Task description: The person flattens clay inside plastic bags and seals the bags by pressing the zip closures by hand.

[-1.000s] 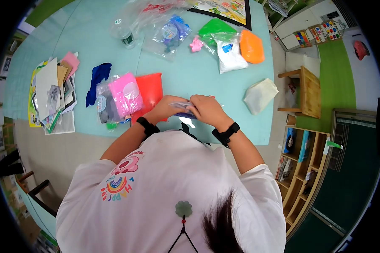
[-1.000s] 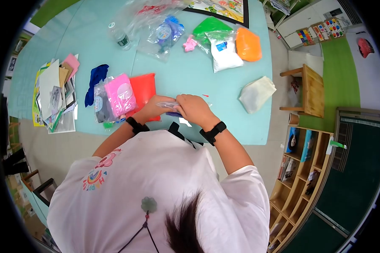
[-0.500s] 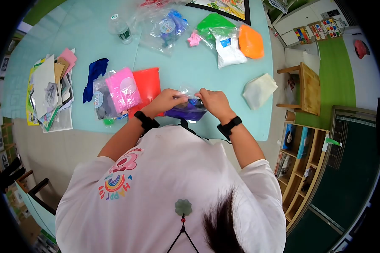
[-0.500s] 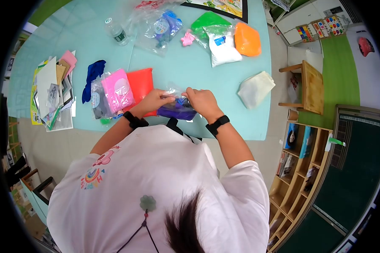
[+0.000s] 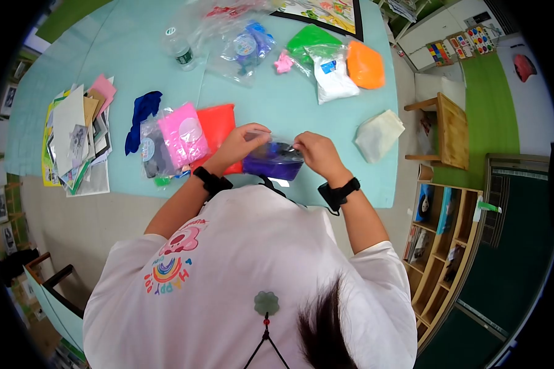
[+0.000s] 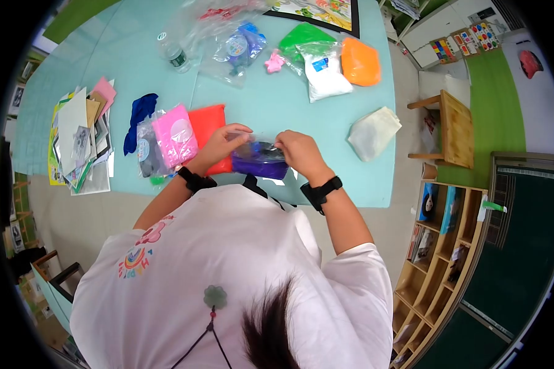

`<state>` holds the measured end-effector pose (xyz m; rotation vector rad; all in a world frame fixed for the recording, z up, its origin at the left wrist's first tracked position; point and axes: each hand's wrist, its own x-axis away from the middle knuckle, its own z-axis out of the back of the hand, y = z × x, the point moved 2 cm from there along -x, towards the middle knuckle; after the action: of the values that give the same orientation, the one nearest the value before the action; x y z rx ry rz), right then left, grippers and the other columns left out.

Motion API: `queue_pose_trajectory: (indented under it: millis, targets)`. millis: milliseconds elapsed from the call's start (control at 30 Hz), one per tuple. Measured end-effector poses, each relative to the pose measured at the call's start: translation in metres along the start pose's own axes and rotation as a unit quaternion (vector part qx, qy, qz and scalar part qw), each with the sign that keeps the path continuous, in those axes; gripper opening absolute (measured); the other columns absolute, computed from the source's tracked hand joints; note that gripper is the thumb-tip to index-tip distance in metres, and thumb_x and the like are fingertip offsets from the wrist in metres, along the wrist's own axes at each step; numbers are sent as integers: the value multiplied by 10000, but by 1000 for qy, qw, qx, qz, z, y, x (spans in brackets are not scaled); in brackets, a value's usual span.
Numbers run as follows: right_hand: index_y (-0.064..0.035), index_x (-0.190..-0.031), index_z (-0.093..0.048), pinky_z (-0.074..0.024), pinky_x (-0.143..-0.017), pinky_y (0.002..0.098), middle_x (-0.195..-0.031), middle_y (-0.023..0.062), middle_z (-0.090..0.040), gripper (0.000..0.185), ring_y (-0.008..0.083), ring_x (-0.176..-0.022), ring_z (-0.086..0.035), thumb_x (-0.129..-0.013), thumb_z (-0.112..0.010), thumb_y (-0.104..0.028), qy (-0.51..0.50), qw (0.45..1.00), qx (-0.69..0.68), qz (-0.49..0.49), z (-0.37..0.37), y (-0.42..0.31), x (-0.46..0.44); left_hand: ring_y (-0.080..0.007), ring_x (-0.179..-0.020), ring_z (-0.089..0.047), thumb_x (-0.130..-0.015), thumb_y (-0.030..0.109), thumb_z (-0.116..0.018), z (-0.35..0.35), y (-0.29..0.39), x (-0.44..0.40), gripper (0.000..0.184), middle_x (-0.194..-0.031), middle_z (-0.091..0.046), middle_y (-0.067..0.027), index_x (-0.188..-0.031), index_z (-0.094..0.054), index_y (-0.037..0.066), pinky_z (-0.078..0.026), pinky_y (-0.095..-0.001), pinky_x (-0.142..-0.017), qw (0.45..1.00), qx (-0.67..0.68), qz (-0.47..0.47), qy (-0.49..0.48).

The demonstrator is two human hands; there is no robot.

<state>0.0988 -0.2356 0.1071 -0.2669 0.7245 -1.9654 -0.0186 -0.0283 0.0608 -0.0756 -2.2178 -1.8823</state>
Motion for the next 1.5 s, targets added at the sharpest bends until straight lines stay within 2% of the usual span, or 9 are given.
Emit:
queue_pose_trajectory:
  millis: [167,367,500,600,800,1000,1100,1267,1500]
  targets:
    - [-30,-884,-657,-496,-651,376,-825,102,-661,111,305,-712,-619,-893,-672,-140,28,998,-40,-26,-2,2,15,-95,-902,-635,-988,207,-621,11,-9,-1,210,-927,-709,-17,-1041,-686,15,-514,-251,-813,996,-93,5,-4]
    - [-19,-865,-683,-499,-641,357,-760,108,-677,133,288,-678,-625,-861,-721,-145,33,981,-139,-131,-12,13,21,-130,-956,-641,-1007,183,-581,-7,12,12,229,-1017,-711,-56,-1072,-691,-7,-513,-291,-877,1000,11,-12,0]
    - [-33,-912,-692,-504,-643,357,-749,120,-673,158,298,-670,-633,-871,-719,-184,-6,973,-149,-178,-8,4,18,-145,-981,-650,-1011,164,-572,8,-12,2,243,-1044,-709,-72,-1137,-666,-22,-515,-294,-892,999,-2,9,-35]
    - [-53,-945,-692,-514,-656,370,-742,126,-674,167,317,-688,-650,-894,-684,-212,54,991,-100,-65,3,-21,7,-148,-969,-664,-1016,165,-568,10,-14,0,235,-1048,-714,-85,-1132,-644,-25,-521,-292,-889,1000,-10,0,-22]
    - [-72,-979,-697,-519,-699,411,-830,121,-694,171,337,-778,-660,-903,-647,-217,1,994,13,-110,-3,-8,0,-155,-985,-683,-1011,131,-570,24,-26,0,160,-1030,-718,-108,-1049,-620,-16,-533,-291,-898,996,70,-34,54]
    - [-44,-900,-695,-509,-748,417,-876,100,-680,124,310,-859,-637,-880,-652,-159,76,996,-10,51,-10,-43,-27,-136,-972,-675,-988,101,-609,22,-22,11,119,-1014,-715,-93,-1019,-632,-11,-525,-269,-891,997,42,-54,20]
    - [-44,-898,-698,-508,-756,389,-878,96,-663,95,296,-867,-622,-860,-673,-128,17,997,-30,71,-25,-49,-42,-116,-947,-664,-976,94,-629,21,-19,13,104,-1003,-715,-74,-1001,-651,-4,-517,-249,-874,997,31,-68,18]
    - [-41,-881,-686,-510,-748,406,-858,100,-648,63,298,-842,-616,-844,-663,-86,17,996,-2,82,-37,-53,-48,-102,-906,-662,-943,86,-676,21,-16,25,108,-969,-717,-59,-998,-680,-7,-528,-239,-829,992,-15,-74,99]
    - [-38,-880,-683,-510,-747,411,-850,105,-639,64,305,-831,-610,-830,-649,-59,21,991,-15,129,-38,-61,-50,-98,-878,-662,-907,19,-688,19,-9,27,78,-942,-711,-51,-966,-689,-32,-532,-238,-792,987,-72,-91,111]
